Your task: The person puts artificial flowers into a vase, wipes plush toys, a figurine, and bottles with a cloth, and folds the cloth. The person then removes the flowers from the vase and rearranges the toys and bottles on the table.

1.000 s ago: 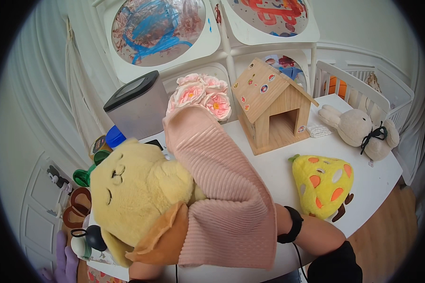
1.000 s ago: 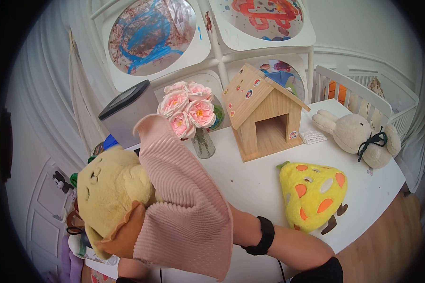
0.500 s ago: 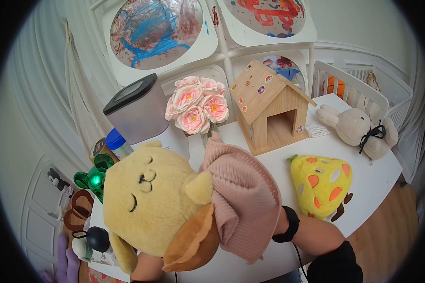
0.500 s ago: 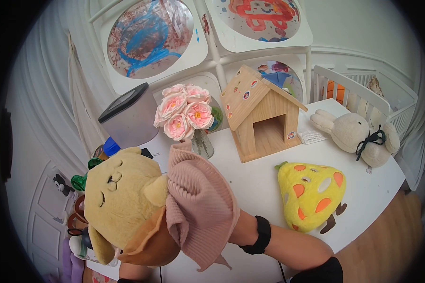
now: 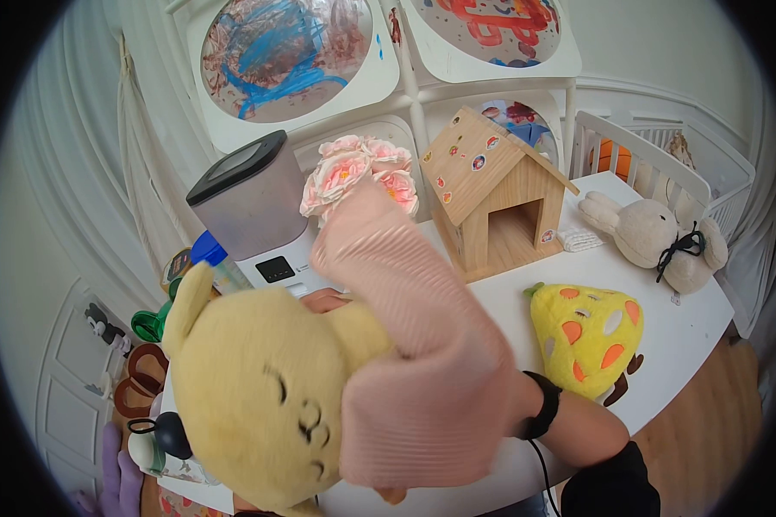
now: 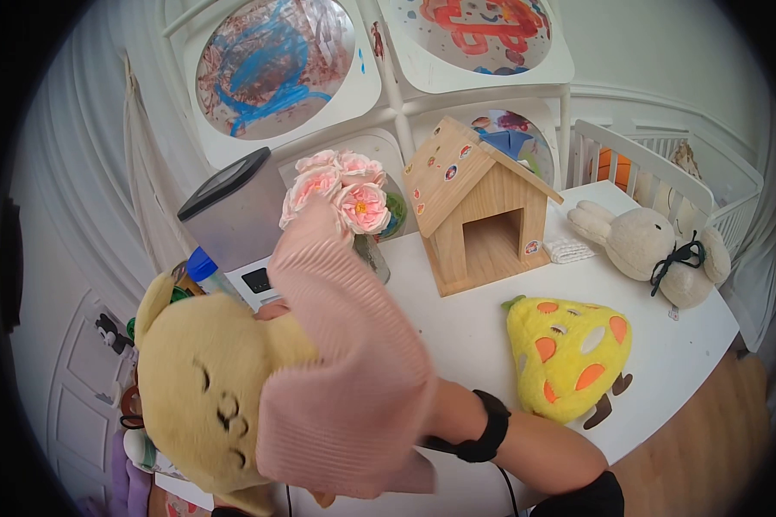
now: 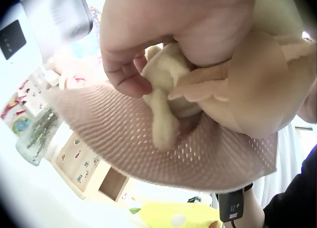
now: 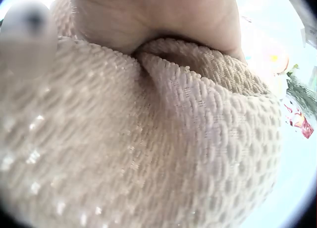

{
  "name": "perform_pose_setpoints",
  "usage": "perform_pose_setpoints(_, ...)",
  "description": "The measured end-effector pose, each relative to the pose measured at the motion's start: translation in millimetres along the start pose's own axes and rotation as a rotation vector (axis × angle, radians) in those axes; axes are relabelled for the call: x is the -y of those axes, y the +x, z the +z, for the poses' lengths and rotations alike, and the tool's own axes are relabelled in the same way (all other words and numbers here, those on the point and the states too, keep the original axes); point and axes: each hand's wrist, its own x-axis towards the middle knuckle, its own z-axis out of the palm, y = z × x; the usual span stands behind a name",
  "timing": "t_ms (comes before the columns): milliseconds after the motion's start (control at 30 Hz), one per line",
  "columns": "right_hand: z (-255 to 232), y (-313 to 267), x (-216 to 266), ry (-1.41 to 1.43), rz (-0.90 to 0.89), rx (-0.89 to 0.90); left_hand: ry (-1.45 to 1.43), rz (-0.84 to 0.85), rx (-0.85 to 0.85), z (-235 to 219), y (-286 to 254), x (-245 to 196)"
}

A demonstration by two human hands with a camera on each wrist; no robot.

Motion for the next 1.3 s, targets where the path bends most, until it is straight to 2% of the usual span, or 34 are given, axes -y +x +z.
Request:
perform_pose_setpoints(133, -1, -20, 2, 0.053, 0.047, 0.001, -0.039, -0.059, -0.039, 3, -4, -2)
perform_pose_setpoints(167, -8, -1, -2, 0.064, 0.055, 0.004, -0.050, -0.070, -0.046, 3, -5, -3)
perform_pose_setpoints(333, 14, -11, 4, 0.137, 0.092, 0.029, -0.101, -0.109, -0.094, 5, -12, -10)
perform_pose_setpoints(467, 12, -36, 8, 0.204, 0.124, 0.063, -0.139, -0.113, -0.138, 14, -19, -11)
perform_pose_setpoints(533, 3, -47, 7, 0.226, 0.143, 0.069, -0.047, -0.089, -0.245, 24, -10, -5)
perform_pose_setpoints(567, 8, -22, 4, 0.237, 0.154, 0.070, 0.000, -0.079, -0.298, 29, -6, -2)
perform_pose_setpoints(633, 12, -30, -5, 0.251, 0.169, 0.074, 0.092, -0.063, -0.409, 38, 3, 4)
perform_pose_setpoints(700, 21, -52, -29, 0.252, 0.637, -0.125, 0.185, -0.054, -0.521, 46, 13, 11)
perform_pose_setpoints(733, 21, -53, -29, 0.251, 0.640, -0.125, 0.183, -0.056, -0.523, 72, 121, -14)
perform_pose_setpoints(833, 22, -57, -29, 0.225, 0.539, -0.070, 0.132, -0.203, -0.284, -7, 136, -10)
perform_pose_setpoints(900, 37, -14, -35, 0.212, 0.474, -0.035, 0.098, -0.301, -0.129, -79, 119, -15)
perform_pose_setpoints(933, 32, -36, -33, 0.206, 0.443, -0.018, 0.080, -0.350, -0.052, -120, 102, -19)
perform_pose_setpoints(967, 40, -23, -34, 0.197, 0.411, 0.001, 0.060, -0.397, 0.027, -164, 81, -24)
perform_pose_setpoints(1000, 41, -6, -36, 0.187, 0.377, 0.019, 0.058, -0.398, 0.028, -152, 83, -27)
perform_pose_setpoints(1067, 29, -69, -27, 0.169, 0.307, 0.055, 0.222, -0.203, -0.053, -131, 70, -12)
perform_pose_setpoints(1100, 35, -60, -27, 0.160, 0.269, 0.071, 0.304, -0.104, -0.092, -104, 85, 6)
perform_pose_setpoints(1233, 50, -32, -30, 0.129, 0.137, 0.137, 0.622, 0.287, -0.257, -77, 20, 64)
perform_pose_setpoints(1267, 56, -13, -32, 0.120, 0.105, 0.156, 0.698, 0.386, -0.298, -74, 0, 72)
perform_pose_setpoints(1300, 54, -16, -32, 0.110, 0.071, 0.174, 0.774, 0.488, -0.337, -61, 4, 68)
